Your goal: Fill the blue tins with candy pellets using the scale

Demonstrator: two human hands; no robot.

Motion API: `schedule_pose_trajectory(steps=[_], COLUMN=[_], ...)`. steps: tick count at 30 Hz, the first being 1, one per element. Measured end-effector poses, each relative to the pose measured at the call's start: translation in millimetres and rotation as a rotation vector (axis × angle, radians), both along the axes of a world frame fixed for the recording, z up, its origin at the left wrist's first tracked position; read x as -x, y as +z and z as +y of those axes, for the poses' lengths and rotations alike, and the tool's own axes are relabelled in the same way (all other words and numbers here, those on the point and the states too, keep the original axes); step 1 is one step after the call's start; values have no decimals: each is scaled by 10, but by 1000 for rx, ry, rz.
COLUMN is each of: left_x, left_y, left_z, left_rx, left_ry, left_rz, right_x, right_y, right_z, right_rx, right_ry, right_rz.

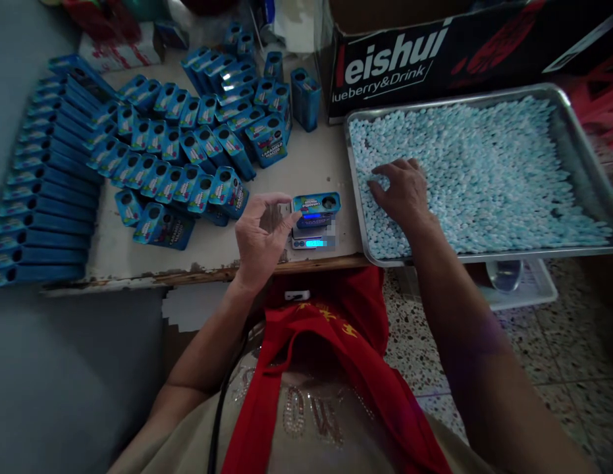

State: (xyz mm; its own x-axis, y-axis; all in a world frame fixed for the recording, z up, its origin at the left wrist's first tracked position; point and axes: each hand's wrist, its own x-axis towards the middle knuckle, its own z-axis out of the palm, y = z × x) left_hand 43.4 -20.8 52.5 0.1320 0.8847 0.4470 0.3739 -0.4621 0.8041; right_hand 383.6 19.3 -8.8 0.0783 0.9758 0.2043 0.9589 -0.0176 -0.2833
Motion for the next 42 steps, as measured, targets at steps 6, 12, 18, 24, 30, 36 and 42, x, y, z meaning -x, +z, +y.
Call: schedule_pose_trajectory(steps=[6,12,18,24,30,36,42], left_x=[7,-320,-226,828,1245,1286,943], left_y=[-37,130,411,610,594,379,241], left_z=[64,93,122,167,24,-111,-56], left_rx=[-59,-69,-31,-109,-40,41,79], left_ry=[-51,-157,-222,-127,-114,-135,-186], left_rz=[88,673,762,386,314,221,190], right_x=[38,24,169,1096,1935,1020,-14], right_y=[31,31,186,753,979,787,394], right_z=[11,-73,-177,451,958,444,-304], right_rx=[63,-36,-207,-139,32,58,257], right_ry=[14,-1,-93,323,496,212,6], right_rz=[-7,75,316,303,-52,-114,-198])
